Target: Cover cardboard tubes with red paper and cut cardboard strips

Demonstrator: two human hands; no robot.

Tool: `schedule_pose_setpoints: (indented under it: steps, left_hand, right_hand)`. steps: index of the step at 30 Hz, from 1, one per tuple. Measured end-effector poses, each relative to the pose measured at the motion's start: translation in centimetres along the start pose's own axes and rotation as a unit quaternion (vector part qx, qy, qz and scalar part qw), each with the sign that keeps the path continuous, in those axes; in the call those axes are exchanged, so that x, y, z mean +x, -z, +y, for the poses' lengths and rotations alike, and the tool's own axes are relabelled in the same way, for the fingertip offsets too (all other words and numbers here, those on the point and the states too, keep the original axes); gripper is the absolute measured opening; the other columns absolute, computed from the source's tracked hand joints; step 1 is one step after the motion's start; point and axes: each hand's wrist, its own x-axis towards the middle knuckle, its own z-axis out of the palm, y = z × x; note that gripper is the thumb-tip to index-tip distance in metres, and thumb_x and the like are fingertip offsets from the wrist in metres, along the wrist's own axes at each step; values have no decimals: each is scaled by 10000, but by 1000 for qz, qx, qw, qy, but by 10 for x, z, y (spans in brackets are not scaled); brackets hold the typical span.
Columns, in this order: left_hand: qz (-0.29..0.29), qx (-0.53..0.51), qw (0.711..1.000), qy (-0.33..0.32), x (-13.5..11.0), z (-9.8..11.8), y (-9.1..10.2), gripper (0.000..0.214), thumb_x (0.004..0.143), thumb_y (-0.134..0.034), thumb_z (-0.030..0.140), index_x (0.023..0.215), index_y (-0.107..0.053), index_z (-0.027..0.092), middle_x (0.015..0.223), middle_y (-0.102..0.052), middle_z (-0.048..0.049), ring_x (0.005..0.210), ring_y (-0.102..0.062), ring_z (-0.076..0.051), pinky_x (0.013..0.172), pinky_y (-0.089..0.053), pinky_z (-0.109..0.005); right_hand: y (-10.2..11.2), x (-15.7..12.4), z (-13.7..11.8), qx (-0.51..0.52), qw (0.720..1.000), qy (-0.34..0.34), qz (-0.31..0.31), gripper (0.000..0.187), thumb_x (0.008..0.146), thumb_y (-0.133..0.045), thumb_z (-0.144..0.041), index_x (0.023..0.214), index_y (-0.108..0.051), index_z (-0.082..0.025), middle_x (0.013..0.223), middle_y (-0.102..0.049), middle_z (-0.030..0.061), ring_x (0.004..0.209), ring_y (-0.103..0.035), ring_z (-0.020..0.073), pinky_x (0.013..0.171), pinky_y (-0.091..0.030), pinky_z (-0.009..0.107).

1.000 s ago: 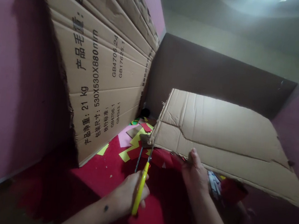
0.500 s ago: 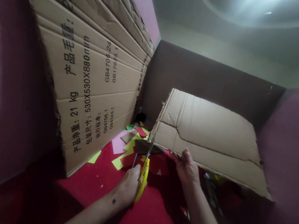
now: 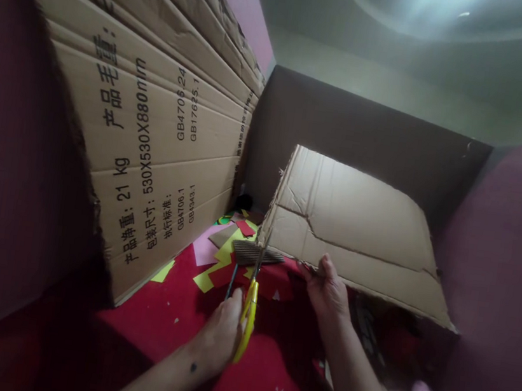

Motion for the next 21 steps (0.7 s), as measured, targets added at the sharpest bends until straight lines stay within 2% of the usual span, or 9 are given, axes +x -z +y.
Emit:
schedule_pose_setpoints:
  steps: [4, 8, 11, 15, 18, 21]
  left_hand:
    - [-1, -45, 999, 24, 5, -1, -3, 237, 710, -497, 171, 946, -521, 157, 741, -619, -31, 580, -589, -137, 458, -438, -206]
    - [-13, -75, 995, 57, 5, 3, -2, 228, 705, -534, 227, 918, -550, 148, 654, -610, -23, 553, -595, -149, 435, -444, -211]
    - [-20, -66, 996, 56, 2, 7, 1, 217, 724, -491, 210, 925, -545, 149, 631, -602, -13, 523, -587, -141, 415, -441, -206]
    - [-11, 3, 998, 58, 0, 18, 5, 214, 740, -430, 156, 935, -516, 156, 569, -586, 7, 450, -569, -128, 397, -419, -197]
    - [5, 71, 996, 49, 0, 27, 10, 116, 788, -421, 202, 816, -527, 162, 536, -580, -6, 414, -564, -129, 414, -409, -205]
    - [16, 133, 991, 27, 0, 33, 17, 114, 805, -452, 240, 764, -533, 170, 513, -576, -8, 400, -558, -132, 451, -410, -220]
  right_hand:
    - [-5, -3, -2, -3, 1000, 0, -5, 192, 543, -803, -138, 609, -629, -187, 580, -680, -95, 577, -660, 123, 849, -533, 485]
    - [-5, -5, -3, -5, 1000, 0, -11, 203, 526, -812, -141, 610, -634, -189, 576, -681, -94, 572, -659, 117, 837, -543, 452]
    - [-3, -5, -3, -11, 1000, -1, -17, 185, 547, -802, -143, 607, -631, -184, 568, -677, -93, 568, -655, 107, 853, -536, 440]
    - [-2, -5, -2, -19, 1000, -3, -24, 165, 572, -785, -141, 600, -629, -186, 582, -680, -86, 588, -659, 116, 854, -533, 455]
    - [-3, -6, -1, -22, 999, -5, -25, 169, 556, -794, -150, 593, -632, -181, 586, -682, -72, 594, -660, 127, 833, -544, 452]
    - [-4, -7, -1, -20, 1000, -2, -22, 189, 527, -808, -153, 588, -632, -184, 589, -680, -76, 614, -661, 128, 826, -551, 438]
